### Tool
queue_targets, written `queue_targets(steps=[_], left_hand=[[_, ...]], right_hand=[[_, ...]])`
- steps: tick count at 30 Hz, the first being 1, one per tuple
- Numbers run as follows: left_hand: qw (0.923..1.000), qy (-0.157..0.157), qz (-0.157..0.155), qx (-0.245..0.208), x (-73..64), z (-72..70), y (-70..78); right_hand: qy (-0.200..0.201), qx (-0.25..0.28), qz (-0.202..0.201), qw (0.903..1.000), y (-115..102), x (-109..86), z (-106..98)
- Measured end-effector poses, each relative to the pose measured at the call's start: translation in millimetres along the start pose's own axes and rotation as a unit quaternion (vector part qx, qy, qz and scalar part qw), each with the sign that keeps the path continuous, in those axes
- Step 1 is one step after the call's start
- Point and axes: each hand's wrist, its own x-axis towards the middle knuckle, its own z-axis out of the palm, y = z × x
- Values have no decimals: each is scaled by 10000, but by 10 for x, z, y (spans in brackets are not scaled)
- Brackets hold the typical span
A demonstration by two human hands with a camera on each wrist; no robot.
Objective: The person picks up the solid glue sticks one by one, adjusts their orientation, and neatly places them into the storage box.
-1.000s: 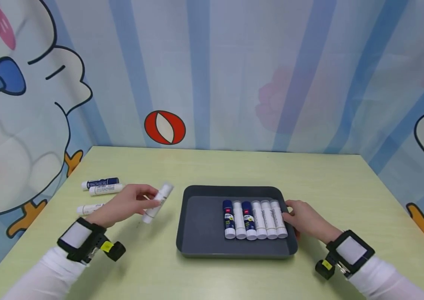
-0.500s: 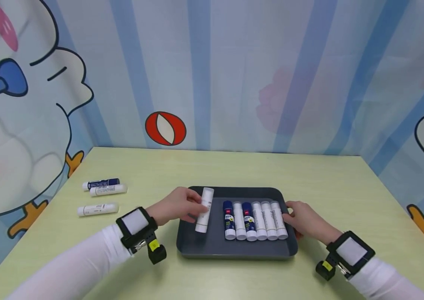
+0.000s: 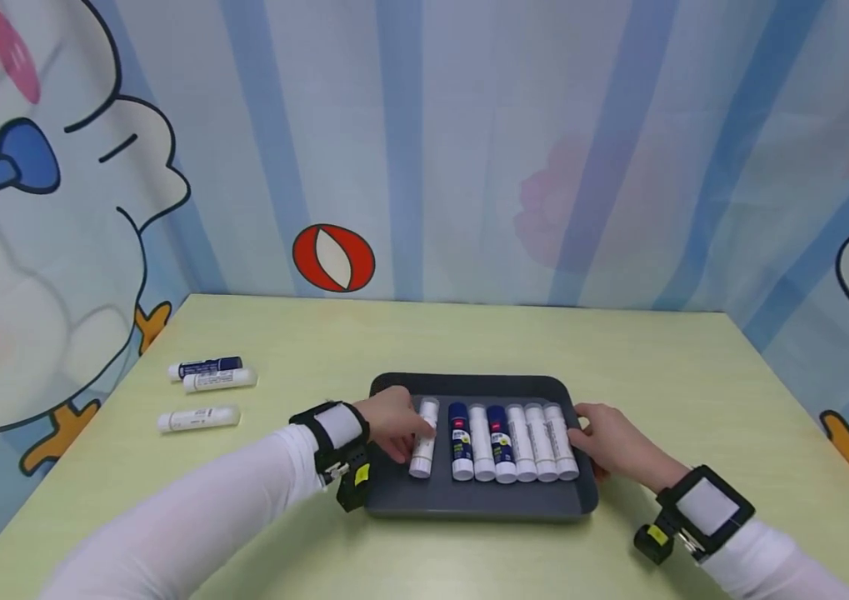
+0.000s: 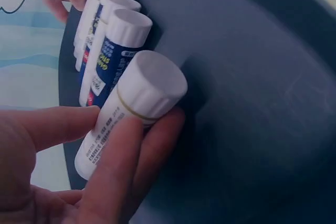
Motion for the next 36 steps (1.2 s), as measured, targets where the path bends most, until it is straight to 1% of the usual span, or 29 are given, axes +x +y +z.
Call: queue_targets(steps=[2, 4, 9, 12, 20, 24, 30, 36], left_hand=[[9999, -89, -89, -25, 3, 27, 27], [9998, -162, -112, -31, 0, 53, 49], [9995, -311, 8, -57, 4, 113, 62], [9993, -342, 14, -137, 30, 136, 50], [9990, -242, 0, -386, 105, 170, 12], [9992, -177, 32, -366, 90, 178, 10], [9993, -189, 153, -294, 49, 161, 17], [9992, -185, 215, -285, 53, 153, 3]], right_hand=[[15, 10, 1, 10000, 3, -2, -5], [9, 16, 7, 10000, 4, -6, -6], [13, 32, 64, 10000, 0, -15, 2], [19, 28, 81, 10000, 2, -18, 4], [50, 8, 116, 9999, 17, -19, -2], [46, 16, 97, 9999, 18, -21, -1], [87, 91, -37, 9999, 17, -15, 7], [70, 77, -11, 9999, 12, -11, 8]])
